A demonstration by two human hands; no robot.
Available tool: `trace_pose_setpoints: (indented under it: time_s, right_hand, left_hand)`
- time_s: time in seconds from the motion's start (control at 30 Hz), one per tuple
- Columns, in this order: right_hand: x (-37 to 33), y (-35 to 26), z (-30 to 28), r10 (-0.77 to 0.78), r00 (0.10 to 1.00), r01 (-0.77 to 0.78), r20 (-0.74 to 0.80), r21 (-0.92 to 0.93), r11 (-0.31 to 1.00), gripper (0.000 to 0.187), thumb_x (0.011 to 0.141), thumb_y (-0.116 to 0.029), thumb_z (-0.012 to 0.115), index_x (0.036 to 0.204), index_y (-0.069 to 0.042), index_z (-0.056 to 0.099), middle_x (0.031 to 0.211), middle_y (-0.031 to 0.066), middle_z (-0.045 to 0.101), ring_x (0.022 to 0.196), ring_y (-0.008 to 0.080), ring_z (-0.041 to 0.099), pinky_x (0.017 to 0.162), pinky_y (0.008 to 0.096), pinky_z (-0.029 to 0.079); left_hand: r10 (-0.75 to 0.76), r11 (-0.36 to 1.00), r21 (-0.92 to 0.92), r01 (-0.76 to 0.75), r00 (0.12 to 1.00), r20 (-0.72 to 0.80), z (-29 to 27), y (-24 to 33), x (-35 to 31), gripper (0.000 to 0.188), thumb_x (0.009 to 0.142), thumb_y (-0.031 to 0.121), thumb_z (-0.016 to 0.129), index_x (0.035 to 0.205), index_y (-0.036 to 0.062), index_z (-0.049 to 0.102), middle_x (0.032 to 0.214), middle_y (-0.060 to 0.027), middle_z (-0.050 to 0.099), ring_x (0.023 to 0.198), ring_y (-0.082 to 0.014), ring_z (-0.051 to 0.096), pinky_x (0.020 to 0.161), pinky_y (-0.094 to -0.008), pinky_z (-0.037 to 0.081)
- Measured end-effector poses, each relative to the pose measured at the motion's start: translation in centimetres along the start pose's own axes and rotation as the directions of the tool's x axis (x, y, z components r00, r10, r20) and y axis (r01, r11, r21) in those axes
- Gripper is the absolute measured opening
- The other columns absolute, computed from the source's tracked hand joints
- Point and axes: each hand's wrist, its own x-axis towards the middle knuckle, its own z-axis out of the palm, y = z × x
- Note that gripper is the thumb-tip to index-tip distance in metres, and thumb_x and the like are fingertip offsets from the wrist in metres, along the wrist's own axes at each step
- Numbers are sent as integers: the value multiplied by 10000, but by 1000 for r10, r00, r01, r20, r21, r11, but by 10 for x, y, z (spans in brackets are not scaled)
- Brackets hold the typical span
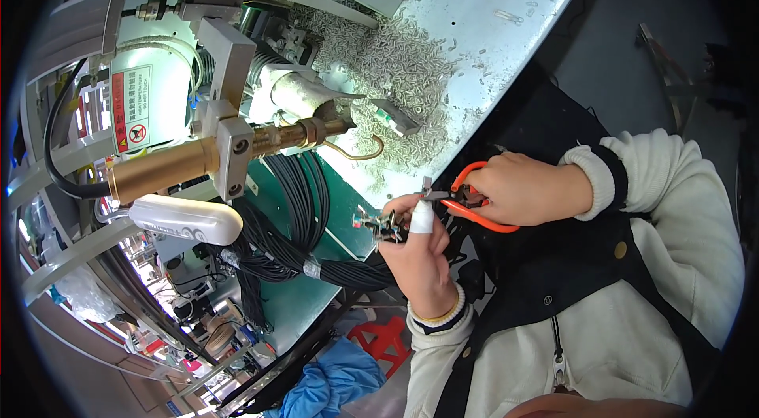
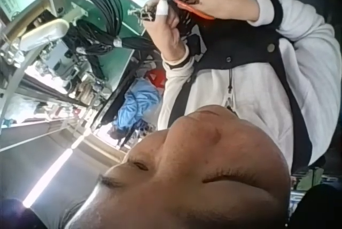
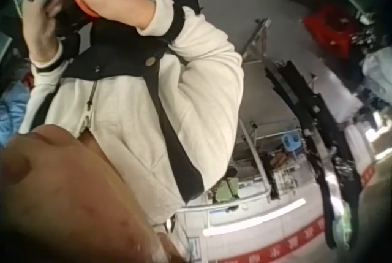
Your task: The person picks up a bundle of cables, trims the wire ends with shears, and then places the wires into a machine to crimp them.
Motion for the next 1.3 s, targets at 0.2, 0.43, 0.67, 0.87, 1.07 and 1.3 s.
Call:
trace_pose_setpoints:
  time_s: [0.2, 0.43, 0.67, 0.87, 1.07, 1.3]
  right_hand:
    - [9, -18, -25, 179, 983, -145, -47, 405, 903, 244, 847, -224, 546, 758, 2, 527, 493, 86, 499, 387, 170, 504, 399, 257, 384]
    - [51, -23, -47, 89, 958, 19, -273, 368, 930, 243, 848, -219, 531, 828, 19, 486, 517, 53, 487, 377, 113, 478, 386, 233, 392]
    - [78, -24, -54, 138, 979, -70, -152, 384, 921, 234, 850, -205, 515, 826, 22, 468, 530, 54, 484, 399, 127, 506, 393, 238, 402]
    - [81, -15, -46, 6, 959, 76, -285, 275, 959, 231, 841, -202, 524, 833, 25, 478, 537, 75, 498, 407, 148, 512, 403, 259, 403]
    - [83, -9, -39, -100, 916, 178, -388, 170, 969, 229, 820, -189, 544, 842, 32, 487, 562, 117, 522, 426, 183, 513, 422, 285, 406]
    - [81, -14, -43, -68, 923, 159, -379, 214, 964, 218, 817, -178, 541, 843, 32, 492, 557, 112, 512, 437, 180, 510, 426, 284, 398]
  left_hand:
    - [-150, 969, -169, 181, 972, 181, -5, 7, 48, 94, 844, 63, 520, 923, 29, 483, 634, 12, 408, 437, -37, 279, 356, -179, 197]
    - [-145, 970, -173, 172, 977, 156, 3, 14, 77, 134, 840, 84, 539, 949, 32, 481, 645, 14, 417, 438, -33, 281, 349, -170, 196]
    - [-170, 975, -108, 192, 968, 186, -4, 17, 86, 206, 815, 111, 583, 966, 13, 483, 638, 6, 415, 430, -42, 291, 346, -169, 204]
    - [-162, 983, -57, 176, 969, 185, -5, 19, 88, 265, 786, 155, 627, 952, 3, 488, 626, 7, 409, 417, -44, 280, 345, -177, 204]
    - [-78, 997, 10, 78, 988, 133, 2, 18, 81, 259, 778, 178, 639, 908, 4, 497, 597, 17, 394, 417, -41, 279, 350, -181, 197]
    - [-71, 997, 15, 69, 986, 151, 4, 19, 82, 199, 804, 159, 609, 885, 11, 504, 566, 27, 380, 421, -37, 284, 355, -183, 197]
